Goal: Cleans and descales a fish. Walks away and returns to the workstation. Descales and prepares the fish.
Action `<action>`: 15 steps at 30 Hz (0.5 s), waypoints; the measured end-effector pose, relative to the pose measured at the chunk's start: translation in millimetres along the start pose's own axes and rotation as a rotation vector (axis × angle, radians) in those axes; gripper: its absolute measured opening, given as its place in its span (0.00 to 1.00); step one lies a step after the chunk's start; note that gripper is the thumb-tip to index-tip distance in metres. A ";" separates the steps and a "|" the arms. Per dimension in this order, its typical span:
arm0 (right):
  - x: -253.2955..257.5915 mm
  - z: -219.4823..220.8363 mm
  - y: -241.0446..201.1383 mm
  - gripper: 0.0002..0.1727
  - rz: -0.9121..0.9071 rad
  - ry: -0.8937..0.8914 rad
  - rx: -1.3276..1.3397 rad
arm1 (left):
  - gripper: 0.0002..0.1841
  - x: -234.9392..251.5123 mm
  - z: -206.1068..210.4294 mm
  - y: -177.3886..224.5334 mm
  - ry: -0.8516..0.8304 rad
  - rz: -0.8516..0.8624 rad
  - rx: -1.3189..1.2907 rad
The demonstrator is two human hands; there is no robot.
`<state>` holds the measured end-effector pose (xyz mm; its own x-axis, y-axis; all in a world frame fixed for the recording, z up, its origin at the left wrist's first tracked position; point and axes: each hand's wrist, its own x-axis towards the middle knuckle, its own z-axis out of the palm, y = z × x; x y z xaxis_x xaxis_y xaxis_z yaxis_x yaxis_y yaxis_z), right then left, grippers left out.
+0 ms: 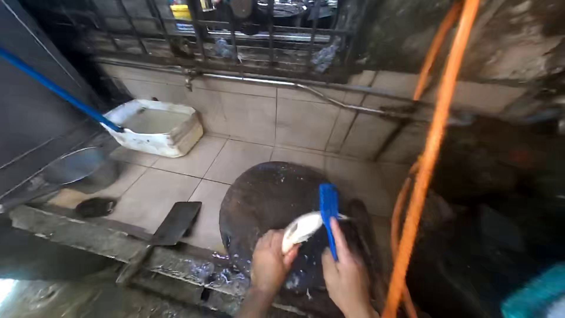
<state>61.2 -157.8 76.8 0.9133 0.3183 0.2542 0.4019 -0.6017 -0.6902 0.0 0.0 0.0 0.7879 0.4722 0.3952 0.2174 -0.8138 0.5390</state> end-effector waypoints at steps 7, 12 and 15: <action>-65.3 -9.2 13.0 0.37 -0.009 -0.107 -0.042 | 0.26 0.9 3.5 -2.9 0.041 0.069 0.039; -64.7 0.4 1.3 0.40 -0.035 -0.248 -0.133 | 0.25 -2.1 2.3 -3.9 0.027 0.071 0.028; -73.0 -27.2 15.5 0.38 -0.058 -0.295 -0.099 | 0.26 5.3 3.6 -3.2 0.038 0.072 0.037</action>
<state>2.5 -210.3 65.9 0.8359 0.5439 0.0737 0.4702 -0.6403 -0.6074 5.6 3.9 -2.3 0.7798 0.4242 0.4603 0.1825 -0.8575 0.4810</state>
